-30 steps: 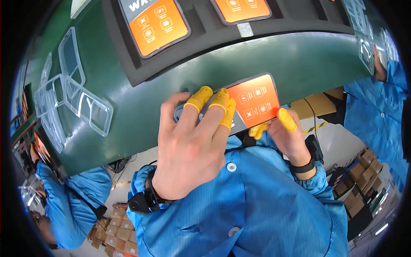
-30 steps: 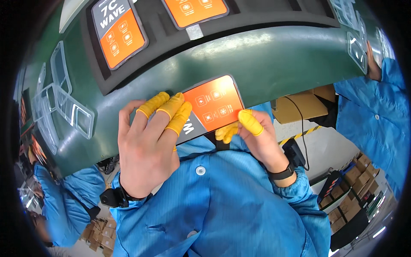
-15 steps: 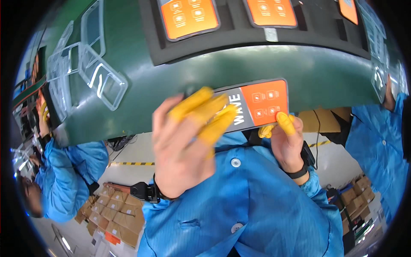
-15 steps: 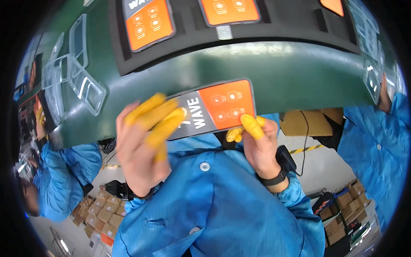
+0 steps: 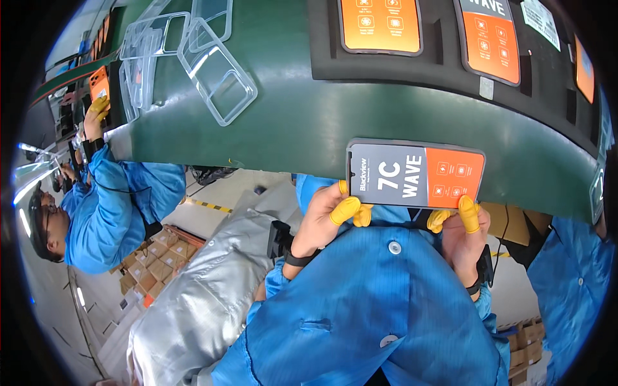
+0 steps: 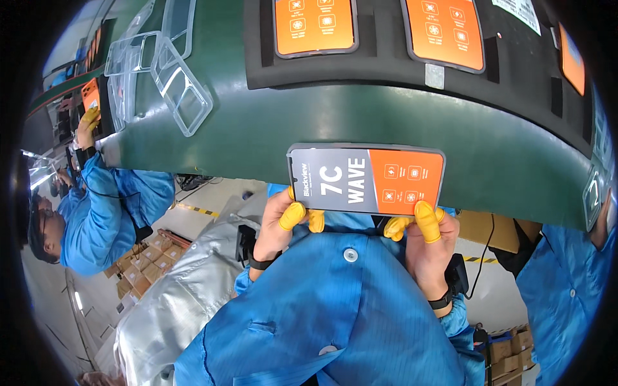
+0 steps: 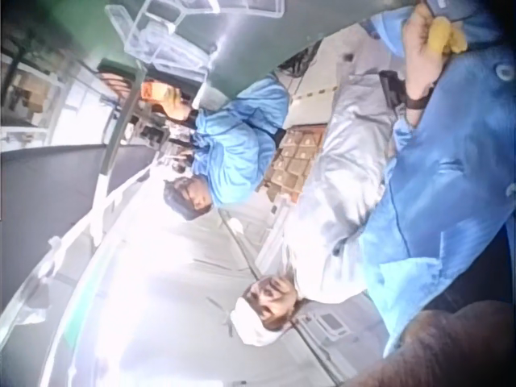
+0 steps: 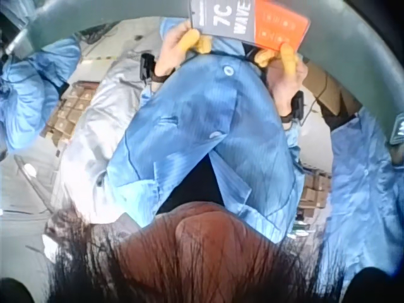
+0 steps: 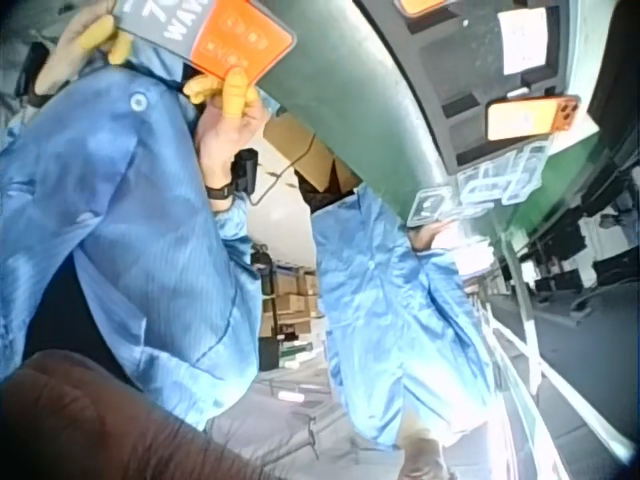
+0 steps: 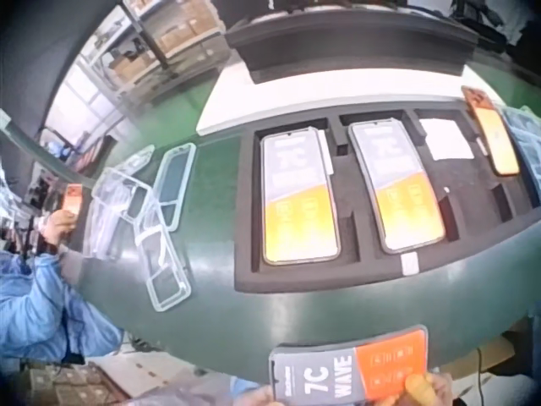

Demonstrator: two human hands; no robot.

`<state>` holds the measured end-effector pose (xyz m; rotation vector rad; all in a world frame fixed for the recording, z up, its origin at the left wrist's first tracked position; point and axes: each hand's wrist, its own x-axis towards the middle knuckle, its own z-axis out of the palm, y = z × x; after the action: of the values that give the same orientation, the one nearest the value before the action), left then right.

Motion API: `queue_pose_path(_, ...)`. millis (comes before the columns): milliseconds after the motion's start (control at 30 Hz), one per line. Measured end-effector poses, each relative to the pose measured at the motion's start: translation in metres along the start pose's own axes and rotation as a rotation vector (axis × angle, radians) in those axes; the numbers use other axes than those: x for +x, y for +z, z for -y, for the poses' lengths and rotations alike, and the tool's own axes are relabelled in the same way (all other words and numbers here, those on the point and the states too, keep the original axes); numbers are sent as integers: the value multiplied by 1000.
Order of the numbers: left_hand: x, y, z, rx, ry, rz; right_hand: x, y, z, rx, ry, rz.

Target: Manually assemble smartphone components, including applying screens and placing phones into assembly trays on a production line.

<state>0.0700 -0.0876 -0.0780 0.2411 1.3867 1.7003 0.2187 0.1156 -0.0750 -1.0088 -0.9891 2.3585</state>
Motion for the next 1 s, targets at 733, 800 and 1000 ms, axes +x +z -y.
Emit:
queue_pose_path(733, -2, 26, -21, 654, 147, -523, 6, 14, 9, 61, 89, 151)
queue_pose_path(800, 0, 27, -31, 718, 125, -503, 3, 13, 20, -96, 138, 305)
queue_pose_path(1000, -15, 5, -51, 679, 796, -255, -13, 18, 49, 90, 163, 303)
